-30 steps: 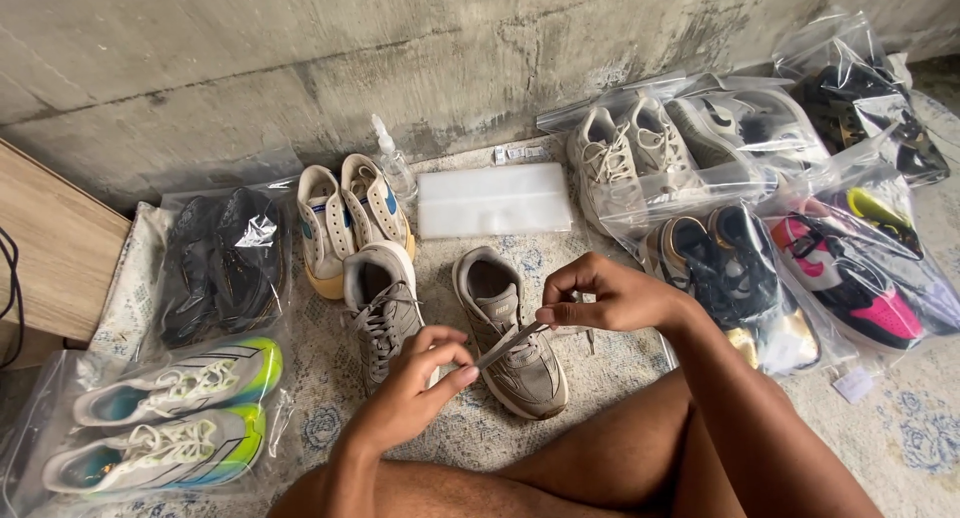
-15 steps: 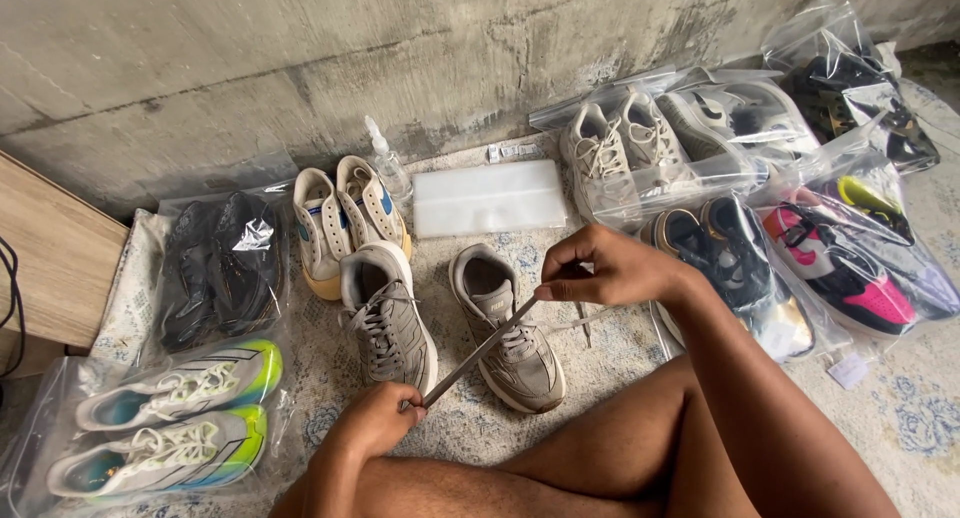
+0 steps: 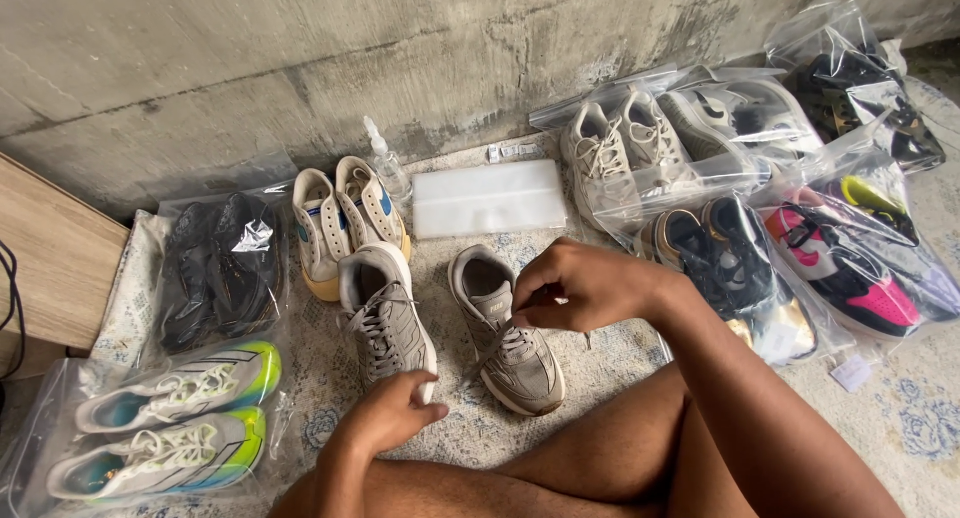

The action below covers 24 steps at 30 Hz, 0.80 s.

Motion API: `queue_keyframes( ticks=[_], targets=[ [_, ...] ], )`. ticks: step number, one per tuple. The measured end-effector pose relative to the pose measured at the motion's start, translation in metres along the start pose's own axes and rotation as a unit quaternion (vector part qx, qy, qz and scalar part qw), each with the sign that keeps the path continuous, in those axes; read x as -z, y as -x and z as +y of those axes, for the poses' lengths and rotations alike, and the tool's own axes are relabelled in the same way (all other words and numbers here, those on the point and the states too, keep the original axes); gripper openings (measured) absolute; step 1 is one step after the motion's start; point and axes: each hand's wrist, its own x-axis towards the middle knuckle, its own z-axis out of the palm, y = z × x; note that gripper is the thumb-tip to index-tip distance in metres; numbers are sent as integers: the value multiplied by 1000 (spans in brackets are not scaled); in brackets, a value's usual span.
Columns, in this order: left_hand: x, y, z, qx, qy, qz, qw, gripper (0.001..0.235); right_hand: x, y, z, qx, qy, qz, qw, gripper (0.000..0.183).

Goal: The person sits on a rug surrounded by several pairs of shoes in plastic bags and laces a gray sneaker. They thread the laces through the eyelets, pull them tight, and tie a knot.

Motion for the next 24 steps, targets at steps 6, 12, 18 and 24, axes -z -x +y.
queue_keyframes(
  ticks=[6, 12, 18, 24],
  targets=[
    [17, 45, 61, -455, 272, 64, 846, 56, -9, -11, -19, 13, 8, -53, 998, 17],
    [10, 26, 61, -401, 323, 42, 856, 15, -11, -7, -16, 3, -18, -29, 999, 8],
    [4, 17, 50, -363, 325, 119, 865, 12, -16, 23, 10, -75, 34, 132, 988, 49],
    [4, 12, 56, -289, 335, 138, 886, 15, -82, 28, 7, -74, 144, 222, 962, 73]
  ],
)
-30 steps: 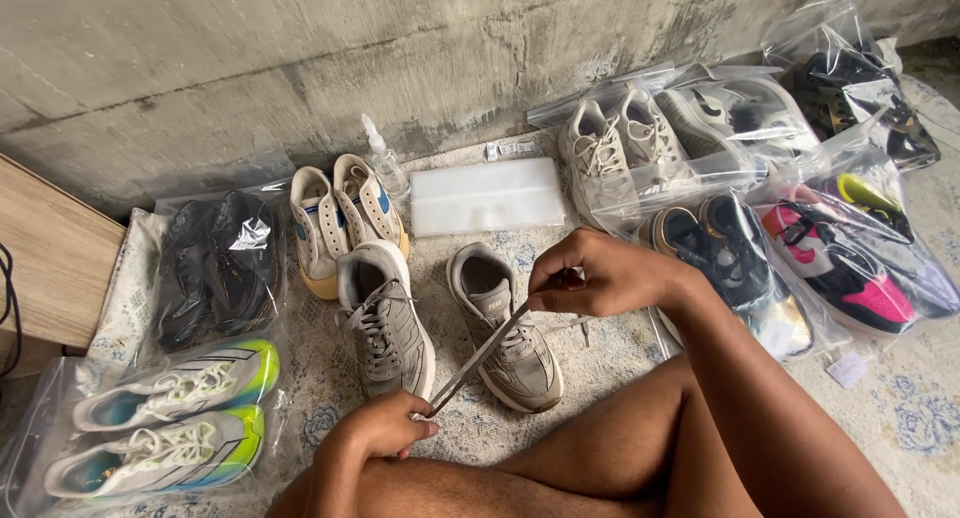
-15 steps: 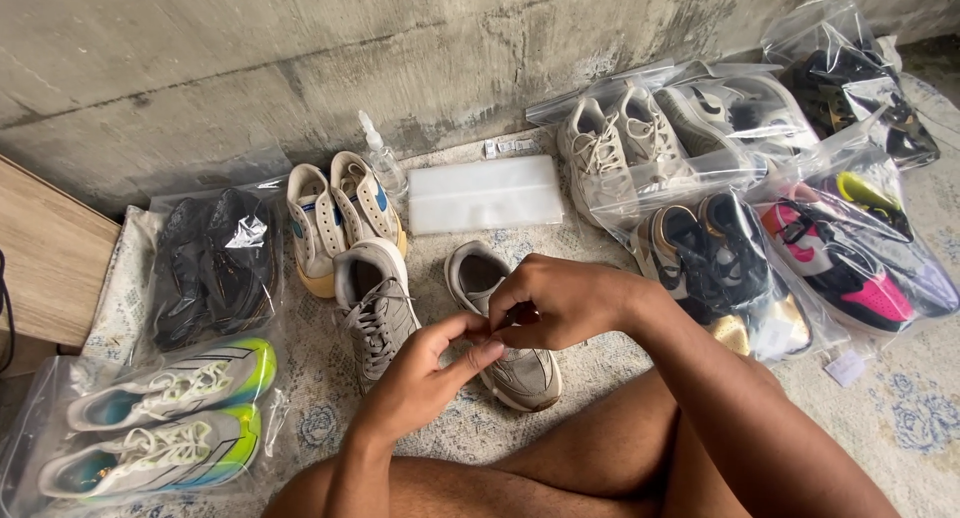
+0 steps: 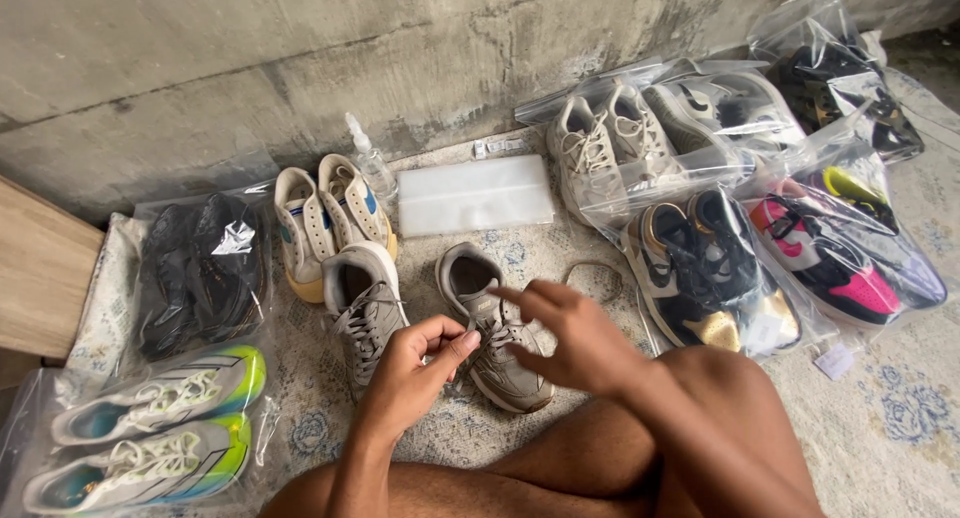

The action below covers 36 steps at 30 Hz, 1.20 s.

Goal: The person sits on a rug surrounded by several pairs of shoes in plastic bags and laces a gray sneaker. They thread the laces through the eyelets, pull them tight, and tie a knot.

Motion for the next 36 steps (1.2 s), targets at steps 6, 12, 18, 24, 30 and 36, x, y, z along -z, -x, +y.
queue_keyframes(
  ticks=[6, 12, 18, 24, 30, 36],
  targets=[
    [-17, 1, 18, 3, 4, -18, 1000, 11, -27, 8, -11, 7, -50, 177, 983, 51],
    [-22, -1, 16, -9, -14, -19, 1000, 9, -33, 9, 5, 42, -62, 153, 985, 33],
    [-34, -10, 24, -6, -31, -39, 999, 9, -41, 9, 22, 24, -96, 147, 984, 21],
    [-28, -40, -10, -22, -122, 57, 991, 29, -72, 3, 67, -172, -294, 200, 919, 13],
    [-50, -65, -32, -94, -322, 127, 933, 12, -101, 9, 86, -285, -500, 220, 788, 14],
    [-66, -94, -75, -106, -418, 159, 888, 6, -121, 3, 86, -318, -507, 243, 763, 29]
  ],
)
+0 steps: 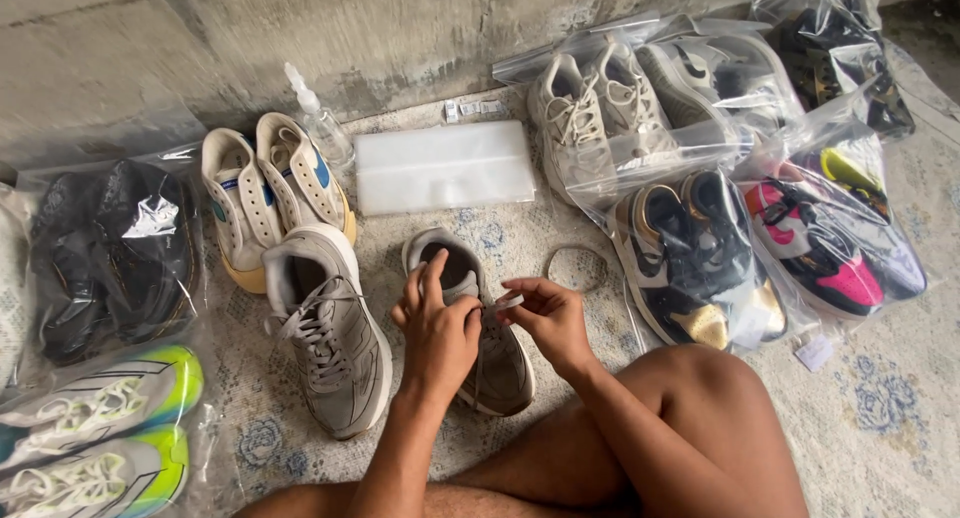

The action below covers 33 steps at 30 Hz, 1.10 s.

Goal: The person sits on a rug surrounded by several pairs of shoes in plastic bags and laces a gray sneaker. They thread the laces through the eyelets, pull them tight, and tie a knot.

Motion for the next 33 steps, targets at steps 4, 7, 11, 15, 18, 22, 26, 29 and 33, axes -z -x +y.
queue_keyframes(
  ticks=[4, 7, 11, 15, 18, 22, 26, 29, 33],
  targets=[
    [-12, 0, -2, -7, -40, 18, 999, 5, 9, -2, 28, -8, 55, -9, 998, 28],
    [-10, -5, 0, 24, -30, 8, 999, 14, 8, -5, 29, 19, 99, -20, 995, 22],
    [-9, -6, 1, 71, -4, -53, 996, 21, 6, -3, 25, 26, 115, -22, 993, 18],
    [-15, -6, -1, 71, 20, -70, 995, 17, 2, -2, 21, 72, 145, -21, 987, 13],
    [-19, -7, -3, 84, 32, -63, 994, 20, 6, -5, 27, 96, 163, -34, 981, 13],
    [-23, -11, -9, 104, 52, -66, 991, 20, 4, -6, 28, 130, 191, -52, 972, 13],
    [-18, -15, -10, 104, 61, -97, 988, 19, 8, -10, 35, 60, 159, -47, 984, 12],
    [-20, -15, -14, 83, 46, -100, 990, 16, 7, -13, 37, 23, 119, -39, 992, 12],
    [-27, -14, -24, 43, 20, -116, 992, 12, -4, -10, 15, 2, 132, -42, 990, 29]
  ],
)
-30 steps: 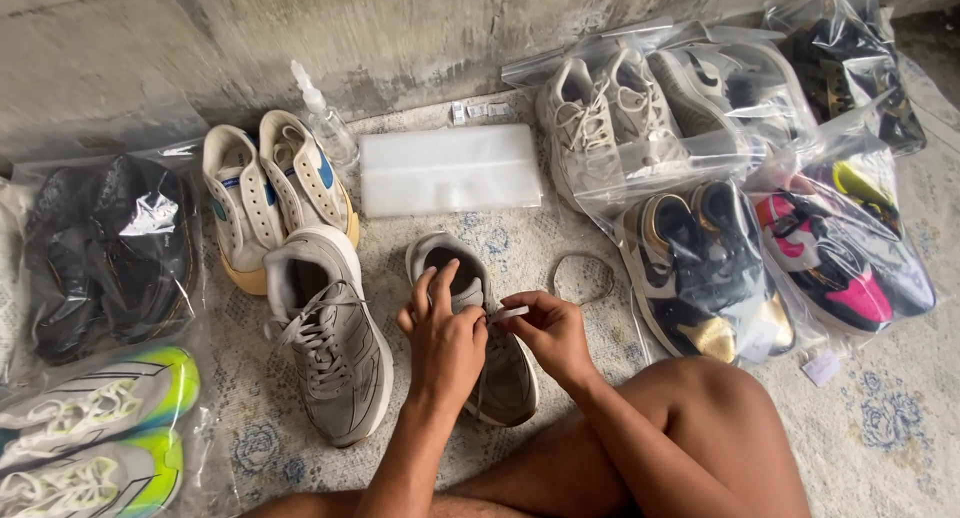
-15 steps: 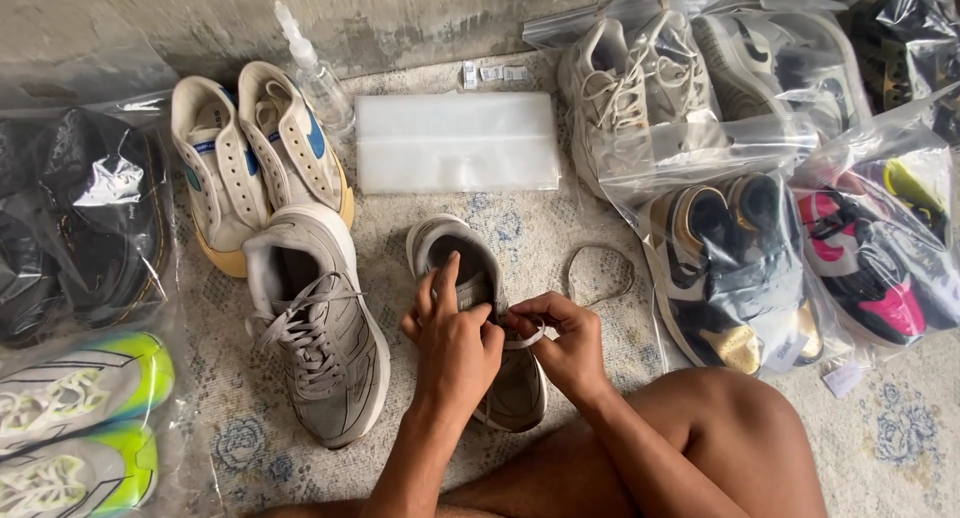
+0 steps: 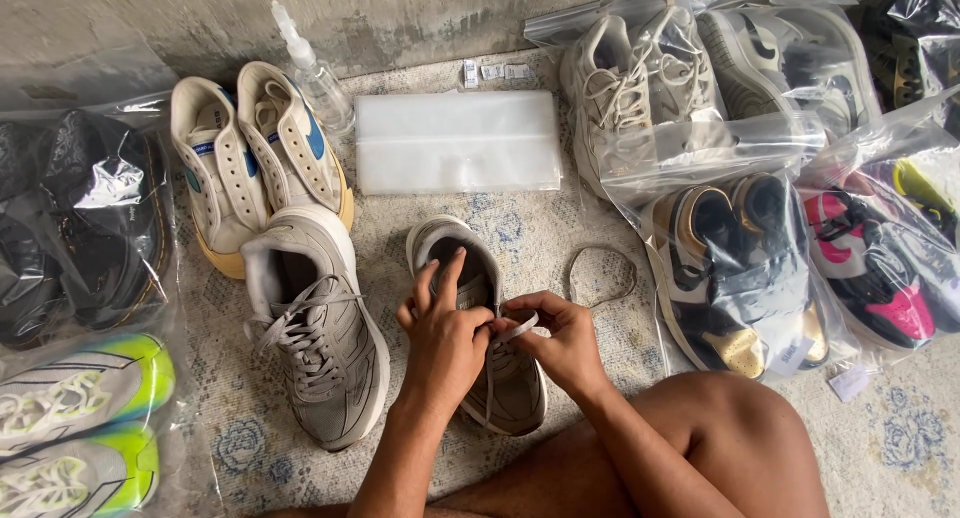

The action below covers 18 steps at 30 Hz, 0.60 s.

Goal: The person sits on a rug surrounded by several pairs of shoes in plastic bags and laces a gray sneaker. They thread the laces through the eyelets, pull them tight, and tie a knot.

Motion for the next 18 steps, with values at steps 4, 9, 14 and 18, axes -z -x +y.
queue_keyframes(
  ticks=[4, 9, 14, 18],
  targets=[
    [8, -1, 0, -21, -6, -31, 999, 12, 1, -4, 3, 30, 66, 3, 997, 27],
    [11, 1, 0, -18, -28, -29, 999, 10, -1, -3, 2, 39, 103, -8, 994, 26],
    [16, 0, -5, -3, -2, -21, 1000, 8, -1, -4, 2, 69, 105, -13, 992, 21],
    [23, 1, -4, 3, 27, -2, 1000, 7, 0, -6, 8, 89, 83, -28, 992, 14]
  ],
)
